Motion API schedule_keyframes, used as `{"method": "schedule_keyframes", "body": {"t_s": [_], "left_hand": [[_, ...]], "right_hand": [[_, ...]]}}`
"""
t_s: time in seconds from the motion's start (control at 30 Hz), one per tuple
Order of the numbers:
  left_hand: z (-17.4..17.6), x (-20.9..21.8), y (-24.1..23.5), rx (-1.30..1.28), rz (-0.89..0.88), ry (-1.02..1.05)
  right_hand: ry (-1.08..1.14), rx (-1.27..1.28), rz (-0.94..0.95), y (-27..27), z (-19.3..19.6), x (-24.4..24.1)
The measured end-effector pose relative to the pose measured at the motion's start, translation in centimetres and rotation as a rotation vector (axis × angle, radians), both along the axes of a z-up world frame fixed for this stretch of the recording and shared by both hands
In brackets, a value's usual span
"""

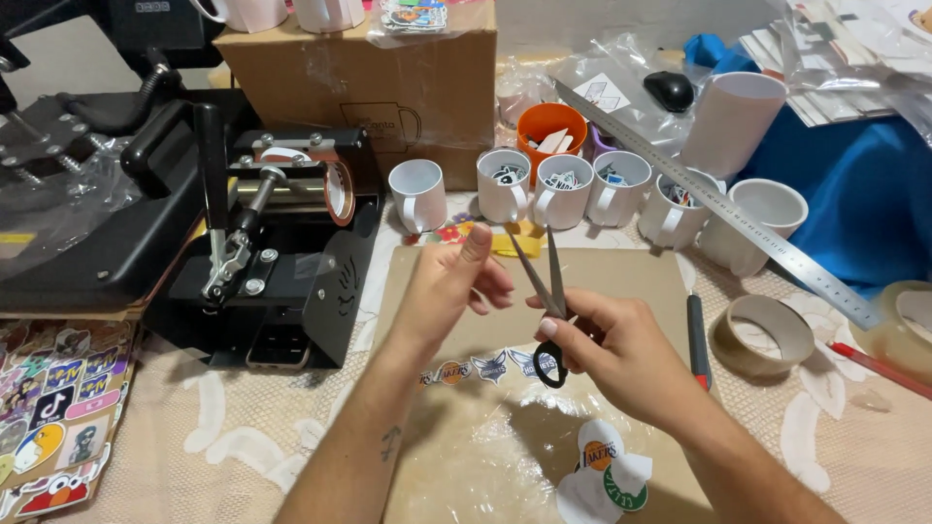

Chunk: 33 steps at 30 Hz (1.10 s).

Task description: The person applies stickers to a sheet of clear plastic film on a work surface. They use scissors to cut a roll of yellow tape and then apply the tape to the plastic film. The person also handles several white circular stickers and places them on the film.

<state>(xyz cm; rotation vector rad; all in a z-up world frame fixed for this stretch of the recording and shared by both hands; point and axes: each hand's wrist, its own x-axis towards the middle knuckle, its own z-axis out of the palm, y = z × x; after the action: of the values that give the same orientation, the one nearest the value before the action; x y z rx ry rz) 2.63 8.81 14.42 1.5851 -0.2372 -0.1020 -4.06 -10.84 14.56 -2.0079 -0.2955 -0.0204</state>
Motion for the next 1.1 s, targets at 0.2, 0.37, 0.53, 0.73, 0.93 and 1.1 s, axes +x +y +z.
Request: {"method": "schedule_keyframes", "body": {"t_s": [0.2,0.37,0.53,0.73,0.93,1.1], "left_hand": [[3.3,-2.1,3.6,0.183,0.096,-0.577],[5.1,-3.5,3.9,0.122,-0.317,-0.619],[3.0,-2.8,3.1,-0.251,-0.656,-0.487],[2.5,-2.5,2.5,-0.377,-0.727,-0.392],[2.3,-2.6,2.0,-0.186,-0.481,-0.227],[2.2,-2.6,1.8,-0.114,-0.399,-0.204]], "right_hand": [[0.137,0.015,0.015,-0.3,1.8,-0.8],[0.087,-0.02,0.06,-1.3,2.5,-1.8],[0.09,-0.014,0.179,-2.6,3.6,-2.8],[-0.167,-0.287,0.115,-3.1,4.5,-3.9],[-0.567,-0.677,-0.179,-2.5,3.3,-4.7],[-1.043,-0.959,-0.589,-2.2,2.6,-4.6]]}}
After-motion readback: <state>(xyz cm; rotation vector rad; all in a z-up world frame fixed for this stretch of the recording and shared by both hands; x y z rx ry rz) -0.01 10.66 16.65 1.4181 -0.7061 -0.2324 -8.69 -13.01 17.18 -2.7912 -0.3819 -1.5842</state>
